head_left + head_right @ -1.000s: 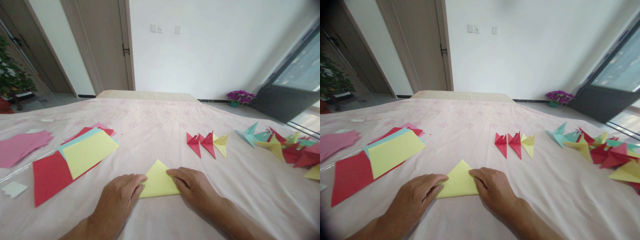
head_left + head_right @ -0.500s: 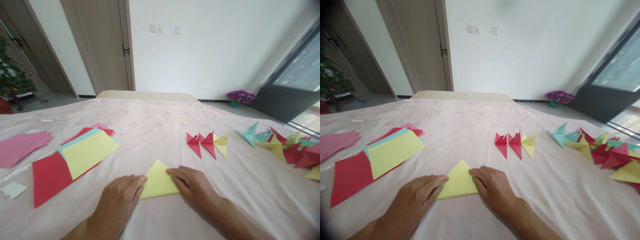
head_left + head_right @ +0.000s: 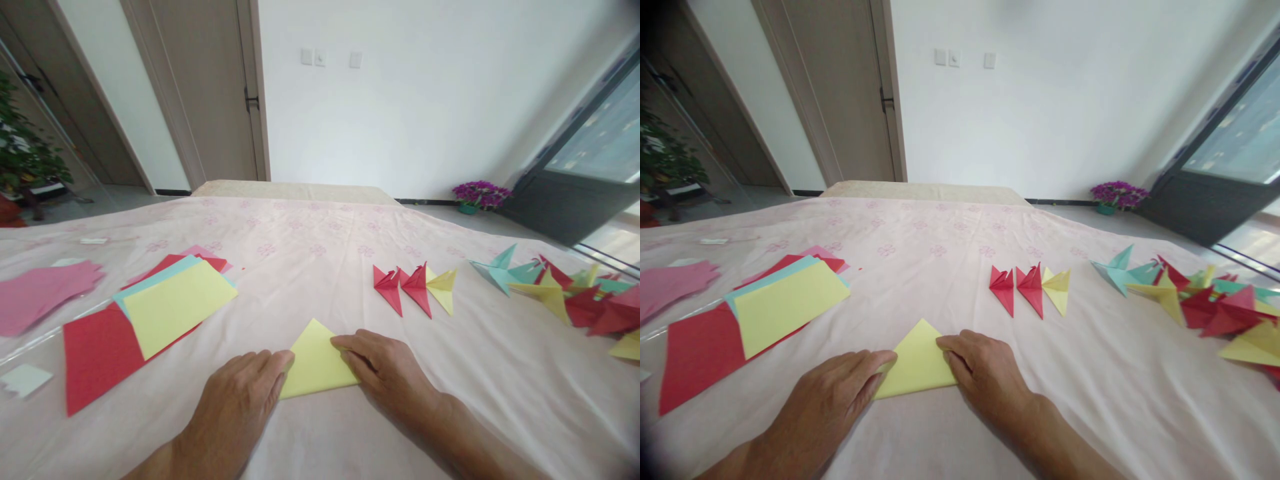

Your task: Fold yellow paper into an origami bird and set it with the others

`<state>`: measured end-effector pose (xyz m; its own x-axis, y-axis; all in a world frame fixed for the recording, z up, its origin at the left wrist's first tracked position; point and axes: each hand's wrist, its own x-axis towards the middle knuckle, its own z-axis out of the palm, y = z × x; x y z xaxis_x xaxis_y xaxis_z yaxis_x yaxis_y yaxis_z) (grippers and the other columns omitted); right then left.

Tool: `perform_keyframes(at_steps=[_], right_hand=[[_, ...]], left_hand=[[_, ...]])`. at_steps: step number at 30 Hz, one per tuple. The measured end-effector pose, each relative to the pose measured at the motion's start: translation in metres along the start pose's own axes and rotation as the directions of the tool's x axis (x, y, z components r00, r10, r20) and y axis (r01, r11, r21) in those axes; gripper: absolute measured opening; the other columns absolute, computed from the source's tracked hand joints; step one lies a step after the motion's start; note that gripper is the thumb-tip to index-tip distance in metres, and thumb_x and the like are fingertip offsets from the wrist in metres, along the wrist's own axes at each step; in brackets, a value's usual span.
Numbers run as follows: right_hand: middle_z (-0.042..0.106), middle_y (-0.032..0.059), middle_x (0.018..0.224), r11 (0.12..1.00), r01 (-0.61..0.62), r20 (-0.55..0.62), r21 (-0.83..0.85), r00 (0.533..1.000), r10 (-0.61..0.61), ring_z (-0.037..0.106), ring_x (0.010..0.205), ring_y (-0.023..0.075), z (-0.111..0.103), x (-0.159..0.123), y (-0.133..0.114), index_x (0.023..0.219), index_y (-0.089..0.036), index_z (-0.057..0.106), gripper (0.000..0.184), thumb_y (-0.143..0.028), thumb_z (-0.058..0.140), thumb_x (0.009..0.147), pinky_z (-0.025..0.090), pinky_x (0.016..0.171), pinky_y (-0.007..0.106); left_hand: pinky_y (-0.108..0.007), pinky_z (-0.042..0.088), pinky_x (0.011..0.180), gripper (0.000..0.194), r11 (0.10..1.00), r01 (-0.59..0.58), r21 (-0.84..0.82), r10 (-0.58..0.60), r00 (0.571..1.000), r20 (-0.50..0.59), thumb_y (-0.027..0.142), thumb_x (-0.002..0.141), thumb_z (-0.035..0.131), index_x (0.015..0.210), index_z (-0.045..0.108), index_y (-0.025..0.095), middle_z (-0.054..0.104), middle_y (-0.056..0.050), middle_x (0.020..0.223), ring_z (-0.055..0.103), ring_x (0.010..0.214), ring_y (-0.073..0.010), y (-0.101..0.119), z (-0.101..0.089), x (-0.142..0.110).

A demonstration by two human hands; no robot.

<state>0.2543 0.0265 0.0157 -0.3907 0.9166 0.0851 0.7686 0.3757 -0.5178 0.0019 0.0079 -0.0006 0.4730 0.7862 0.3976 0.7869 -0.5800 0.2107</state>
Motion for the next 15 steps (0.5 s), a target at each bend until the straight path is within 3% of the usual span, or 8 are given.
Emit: perform_keyframes(at_steps=[15], right_hand=[[0.065, -0.0008, 0.08, 0.999, 0.012, 0.007, -0.051, 1.0, -0.011, 0.063, 0.077, 0.0142, -0.0009, 0.0, -0.0012, 0.11, -0.029, 0.067, 0.028, -0.025, 0.043, 0.098, 0.04, 0.067, 0.025]], left_hand=[[-0.025, 0.054, 0.07, 0.021, 0.999, 0.004, 0.036, -0.004, 1.0, 0.001, 0.022, 0.097, 0.041, 0.1, 0.061, 0.024, 0.066, 0.0, 0.072, 0.066, 0.069, -0.0146, 0.0006, 0.0017, 0.0002]])
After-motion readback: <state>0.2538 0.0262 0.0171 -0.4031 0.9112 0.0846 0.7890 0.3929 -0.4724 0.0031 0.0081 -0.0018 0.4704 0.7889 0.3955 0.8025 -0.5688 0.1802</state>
